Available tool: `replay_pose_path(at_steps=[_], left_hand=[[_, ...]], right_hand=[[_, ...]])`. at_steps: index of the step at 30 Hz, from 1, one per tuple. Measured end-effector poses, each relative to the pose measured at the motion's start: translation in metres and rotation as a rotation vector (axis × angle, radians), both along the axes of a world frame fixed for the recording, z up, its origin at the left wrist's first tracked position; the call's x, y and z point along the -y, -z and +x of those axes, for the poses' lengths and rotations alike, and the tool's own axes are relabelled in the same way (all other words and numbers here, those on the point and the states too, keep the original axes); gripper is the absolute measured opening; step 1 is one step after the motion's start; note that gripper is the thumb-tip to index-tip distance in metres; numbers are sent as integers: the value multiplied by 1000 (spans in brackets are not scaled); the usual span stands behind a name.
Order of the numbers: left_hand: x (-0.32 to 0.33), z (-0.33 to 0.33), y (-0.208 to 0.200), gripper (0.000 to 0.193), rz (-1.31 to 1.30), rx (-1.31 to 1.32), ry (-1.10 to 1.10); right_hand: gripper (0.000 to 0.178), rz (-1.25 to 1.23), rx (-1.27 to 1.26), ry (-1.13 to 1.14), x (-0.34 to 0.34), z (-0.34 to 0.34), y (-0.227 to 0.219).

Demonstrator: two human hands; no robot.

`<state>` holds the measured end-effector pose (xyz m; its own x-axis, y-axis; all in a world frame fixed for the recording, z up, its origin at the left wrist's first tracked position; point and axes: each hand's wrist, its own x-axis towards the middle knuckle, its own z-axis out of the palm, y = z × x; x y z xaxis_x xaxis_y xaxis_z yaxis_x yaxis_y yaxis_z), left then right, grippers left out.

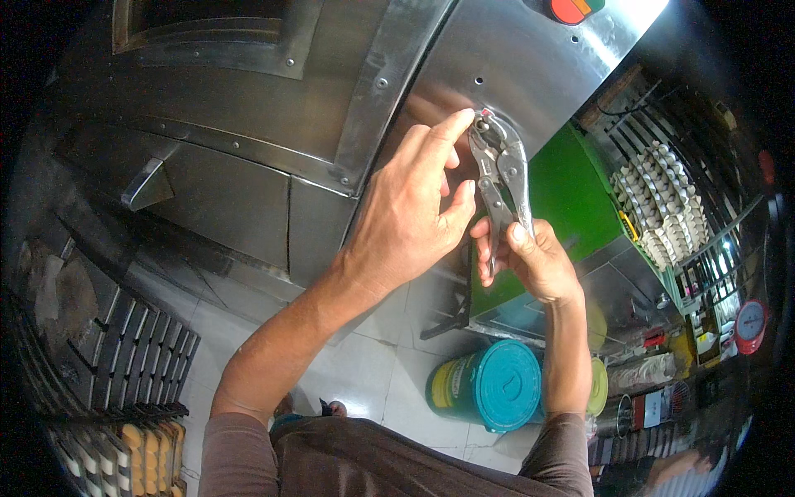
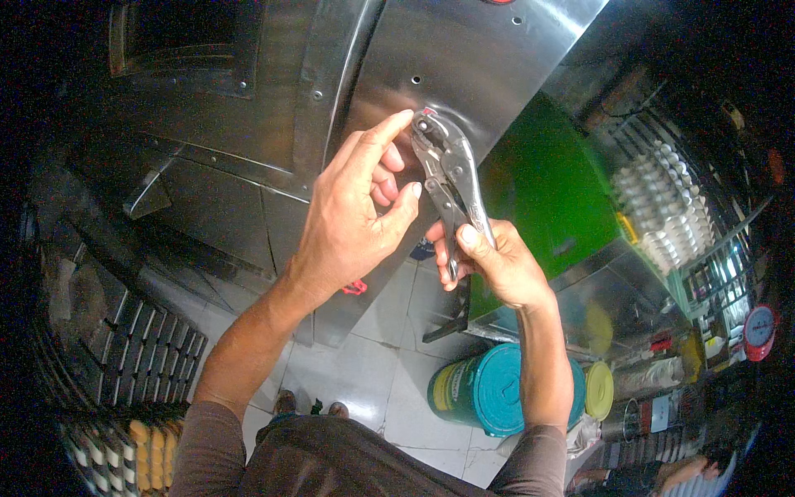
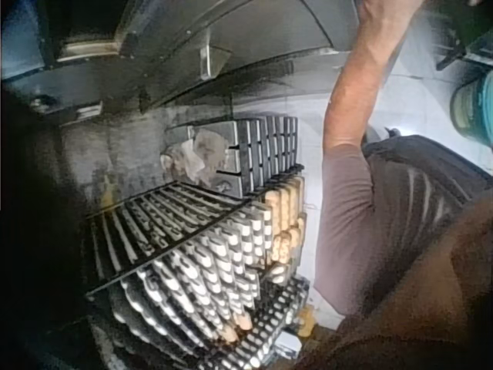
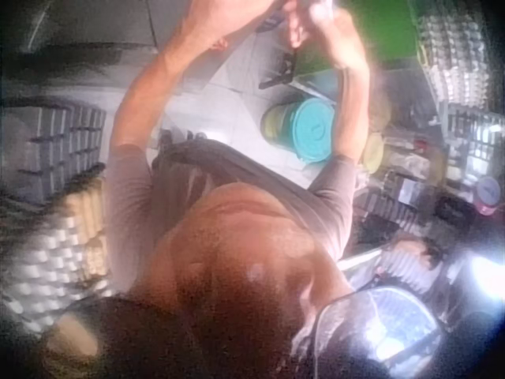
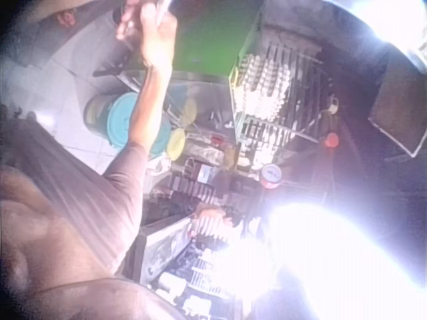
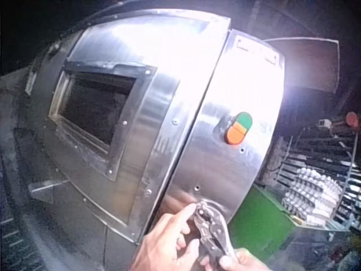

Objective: The person uses locking pliers to grip and turn a bolt on a metal oven. The person opens and closes the oven door, adjusts the bolt again with the pliers, and then walks to a container to pick up a cloth.

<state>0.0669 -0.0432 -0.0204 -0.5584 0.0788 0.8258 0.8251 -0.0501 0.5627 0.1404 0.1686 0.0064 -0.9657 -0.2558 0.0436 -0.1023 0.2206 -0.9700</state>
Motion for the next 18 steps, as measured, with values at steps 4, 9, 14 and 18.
replay_pose_path(at_steps=[4, 9, 14, 18], left_hand=[[-1, 0, -3, 63, 50, -9, -15], [0, -3, -6, 56, 33, -36, -36], [0, -5, -6, 54, 25, -20, -20], [2, -6, -8, 53, 31, -88, -46]], right_hand=[[60, 3, -4, -7, 0, 0, -1], [59, 18, -6, -3, -1, 1, -2], [57, 17, 6, -4, -3, 1, -3], [55, 14, 17, 1, -2, 2, -5]])
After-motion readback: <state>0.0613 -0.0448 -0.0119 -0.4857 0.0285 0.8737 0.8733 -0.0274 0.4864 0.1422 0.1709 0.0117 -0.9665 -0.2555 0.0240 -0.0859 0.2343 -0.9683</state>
